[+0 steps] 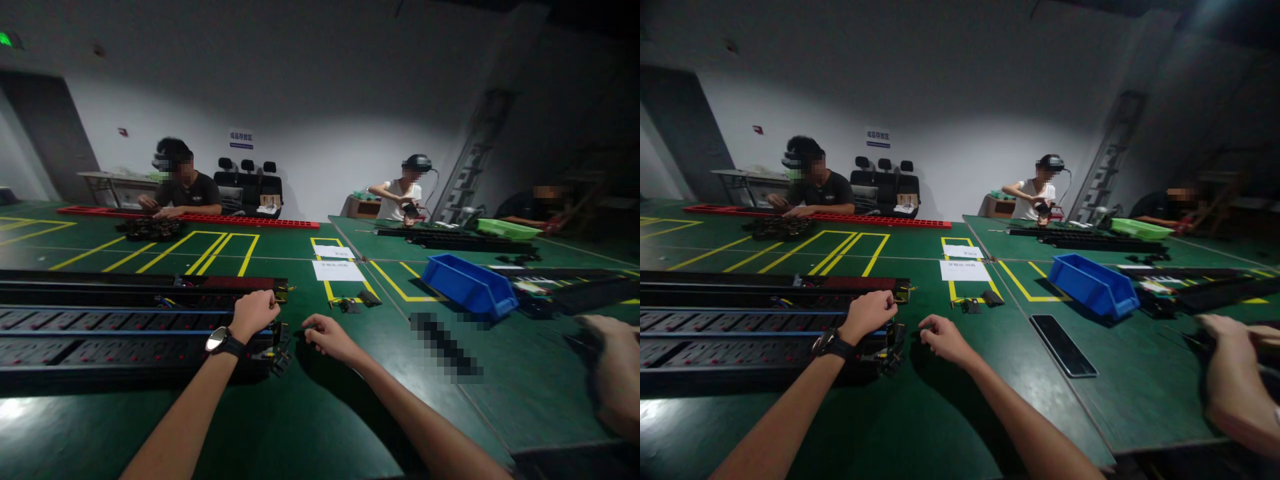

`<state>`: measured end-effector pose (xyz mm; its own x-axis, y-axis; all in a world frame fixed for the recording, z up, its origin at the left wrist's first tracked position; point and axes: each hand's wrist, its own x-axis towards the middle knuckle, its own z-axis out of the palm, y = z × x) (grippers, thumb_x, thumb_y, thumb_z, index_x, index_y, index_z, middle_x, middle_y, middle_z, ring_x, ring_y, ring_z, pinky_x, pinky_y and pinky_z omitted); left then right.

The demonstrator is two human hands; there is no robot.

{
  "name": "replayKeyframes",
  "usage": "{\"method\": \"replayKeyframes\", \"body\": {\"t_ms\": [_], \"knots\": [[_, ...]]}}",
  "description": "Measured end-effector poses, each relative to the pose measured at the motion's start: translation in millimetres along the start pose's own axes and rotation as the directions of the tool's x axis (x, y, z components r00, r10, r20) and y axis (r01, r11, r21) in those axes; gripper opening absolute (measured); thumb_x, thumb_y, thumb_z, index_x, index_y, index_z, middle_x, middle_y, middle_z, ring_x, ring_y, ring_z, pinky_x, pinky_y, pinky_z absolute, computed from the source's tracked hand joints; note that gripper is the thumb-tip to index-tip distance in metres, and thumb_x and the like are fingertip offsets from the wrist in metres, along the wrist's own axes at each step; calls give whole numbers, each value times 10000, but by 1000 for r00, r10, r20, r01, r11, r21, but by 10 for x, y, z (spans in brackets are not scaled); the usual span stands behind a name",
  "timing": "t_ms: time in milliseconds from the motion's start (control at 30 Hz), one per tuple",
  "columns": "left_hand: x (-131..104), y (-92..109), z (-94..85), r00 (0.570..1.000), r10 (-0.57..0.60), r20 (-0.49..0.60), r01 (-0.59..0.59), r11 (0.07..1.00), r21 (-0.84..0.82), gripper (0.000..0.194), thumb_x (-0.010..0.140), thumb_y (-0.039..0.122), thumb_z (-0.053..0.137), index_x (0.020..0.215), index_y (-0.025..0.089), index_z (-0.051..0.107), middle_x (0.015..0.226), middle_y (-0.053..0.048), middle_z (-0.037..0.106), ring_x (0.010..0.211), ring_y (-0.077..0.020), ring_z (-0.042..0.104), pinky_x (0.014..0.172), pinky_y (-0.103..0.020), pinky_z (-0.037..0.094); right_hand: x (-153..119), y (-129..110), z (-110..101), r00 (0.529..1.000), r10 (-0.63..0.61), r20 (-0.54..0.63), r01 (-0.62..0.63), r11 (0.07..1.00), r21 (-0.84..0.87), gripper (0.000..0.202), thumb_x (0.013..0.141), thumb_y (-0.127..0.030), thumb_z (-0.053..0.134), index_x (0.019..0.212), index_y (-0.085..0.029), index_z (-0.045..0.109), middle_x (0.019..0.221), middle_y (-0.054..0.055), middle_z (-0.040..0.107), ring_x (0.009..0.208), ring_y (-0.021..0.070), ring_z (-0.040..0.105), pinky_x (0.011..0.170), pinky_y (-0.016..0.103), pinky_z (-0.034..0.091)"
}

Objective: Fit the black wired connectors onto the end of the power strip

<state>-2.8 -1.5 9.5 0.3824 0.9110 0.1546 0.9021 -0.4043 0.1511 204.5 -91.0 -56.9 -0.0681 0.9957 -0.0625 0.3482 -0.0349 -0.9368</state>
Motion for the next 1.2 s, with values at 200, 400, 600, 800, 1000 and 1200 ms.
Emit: {"method": "replayKeyframes", "body": {"t_ms": [200,400,600,800,1000,1200], "knots": [[1,-14,5,1000,6,-3,-6,1000,-7,235,874,426,515,909,262,681,993,-40,758,911,-260,700,740,-323,476,10,15,-7,1000,-7,-2,7,1000,-13,239,852,-185,567,1080,-166,633,756,-18,633,516,75,516,420,162,384],[16,-26,19,1000,18,-7,-18,1000,10,245,884,433,506,916,257,672,1005,-46,754,916,-257,699,735,-318,477,-3,-22,-15,1000,-2,3,2,1000,-4,242,855,-196,562,1083,-162,636,771,-14,640,530,77,523,428,164,392],[9,-15,7,1000,11,0,-11,1000,6,237,886,431,518,917,255,674,1006,-46,755,923,-256,701,748,-316,478,-17,-29,-12,1000,-6,4,6,1000,-15,252,847,-218,578,1084,-162,643,771,-12,643,533,82,527,430,168,390],[-8,-5,-24,1000,14,11,-14,1000,-6,222,888,410,520,924,259,680,1022,-54,752,926,-265,699,758,-332,480,-17,-25,-16,1000,-2,8,2,1000,-13,240,847,-220,599,1079,-176,643,770,-17,653,528,69,524,441,151,382],[-11,8,-40,1000,5,19,-5,1000,2,241,890,420,511,937,266,690,1017,-56,752,921,-259,700,774,-329,485,-12,-20,-17,1000,-12,10,12,1000,-18,240,845,-218,585,1073,-172,645,777,-11,653,529,76,522,432,161,381],[-14,15,-49,1000,9,25,-9,1000,8,248,890,421,502,946,268,690,1031,-58,754,923,-267,703,766,-336,491,-1,4,-15,1000,-17,17,17,1000,-21,261,834,-233,582,1079,-169,649,784,-5,659,535,90,529,435,178,390]]}}
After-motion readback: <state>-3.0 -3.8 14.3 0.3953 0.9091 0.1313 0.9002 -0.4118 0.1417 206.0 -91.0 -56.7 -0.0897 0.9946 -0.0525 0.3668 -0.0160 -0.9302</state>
